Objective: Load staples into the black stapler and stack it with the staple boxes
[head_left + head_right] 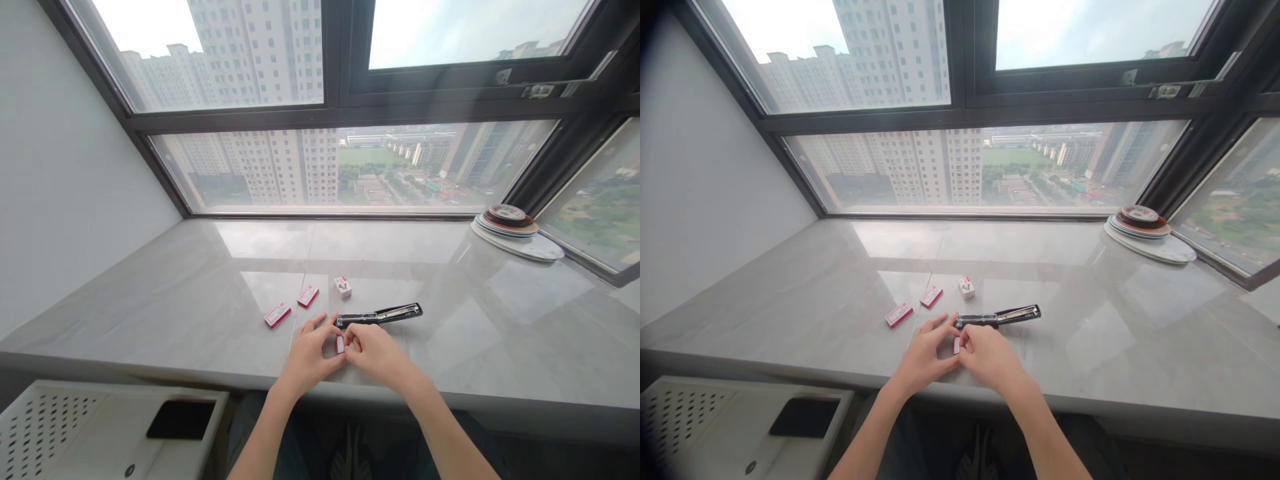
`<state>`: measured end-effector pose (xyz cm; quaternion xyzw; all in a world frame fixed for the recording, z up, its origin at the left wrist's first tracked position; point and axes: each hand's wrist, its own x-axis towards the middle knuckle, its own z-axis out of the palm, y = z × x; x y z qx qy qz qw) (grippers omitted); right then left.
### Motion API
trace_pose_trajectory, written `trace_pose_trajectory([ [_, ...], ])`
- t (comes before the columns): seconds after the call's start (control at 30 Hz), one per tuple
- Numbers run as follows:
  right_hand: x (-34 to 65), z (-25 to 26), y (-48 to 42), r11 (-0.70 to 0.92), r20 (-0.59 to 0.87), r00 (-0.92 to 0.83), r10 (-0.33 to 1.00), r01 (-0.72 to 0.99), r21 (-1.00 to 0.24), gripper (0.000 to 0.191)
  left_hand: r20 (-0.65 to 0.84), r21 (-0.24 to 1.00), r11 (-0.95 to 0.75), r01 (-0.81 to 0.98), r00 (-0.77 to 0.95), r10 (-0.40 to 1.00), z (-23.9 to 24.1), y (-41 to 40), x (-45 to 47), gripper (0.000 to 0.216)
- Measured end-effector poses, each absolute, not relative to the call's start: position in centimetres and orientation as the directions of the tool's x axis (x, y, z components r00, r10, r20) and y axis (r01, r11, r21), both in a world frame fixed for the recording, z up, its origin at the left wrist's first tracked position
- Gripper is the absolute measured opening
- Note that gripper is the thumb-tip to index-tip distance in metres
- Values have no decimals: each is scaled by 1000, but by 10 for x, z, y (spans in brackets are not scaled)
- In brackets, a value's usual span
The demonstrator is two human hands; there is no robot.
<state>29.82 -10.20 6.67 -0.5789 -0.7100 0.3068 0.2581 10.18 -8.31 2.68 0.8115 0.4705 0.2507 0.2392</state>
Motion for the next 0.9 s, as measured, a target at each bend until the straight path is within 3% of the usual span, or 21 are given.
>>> trace_pose_trajectory([
  [0.17, 310, 59, -116, 127, 6, -181, 983, 667, -734, 11, 208, 622, -481, 618, 461, 862, 30, -84, 98, 33],
  [0.27, 335, 50, -123, 11, -15, -35, 999, 655, -756, 18, 264, 608, -482, 630, 412, 872, 33, -87, 97, 30],
  [0.37, 357, 38, -129, -119, -59, 108, 992, 712, -692, 26, 279, 564, -424, 709, 320, 906, 33, -91, 103, 15],
  [0.47, 359, 29, -129, -85, -80, 41, 996, 719, -689, 28, 273, 510, -409, 757, 308, 911, 30, -96, 117, 31],
  [0.57, 352, 23, -127, -20, -50, -26, 998, 670, -742, 28, 304, 497, -398, 771, 274, 912, 27, -100, 131, 31],
  [0.63, 358, 19, -125, -70, -85, 8, 996, 641, -765, 30, 319, 504, -359, 785, 217, 923, 27, -102, 137, 32],
  [0.77, 403, 15, -121, -305, -252, 175, 952, 459, -835, 41, 358, 496, -395, 773, 232, 904, 30, -103, 145, 23],
  [0.9, 441, 25, -104, -232, -206, 144, 968, 193, -953, 69, 352, 468, -423, 776, 276, 894, 27, -102, 152, 33],
])
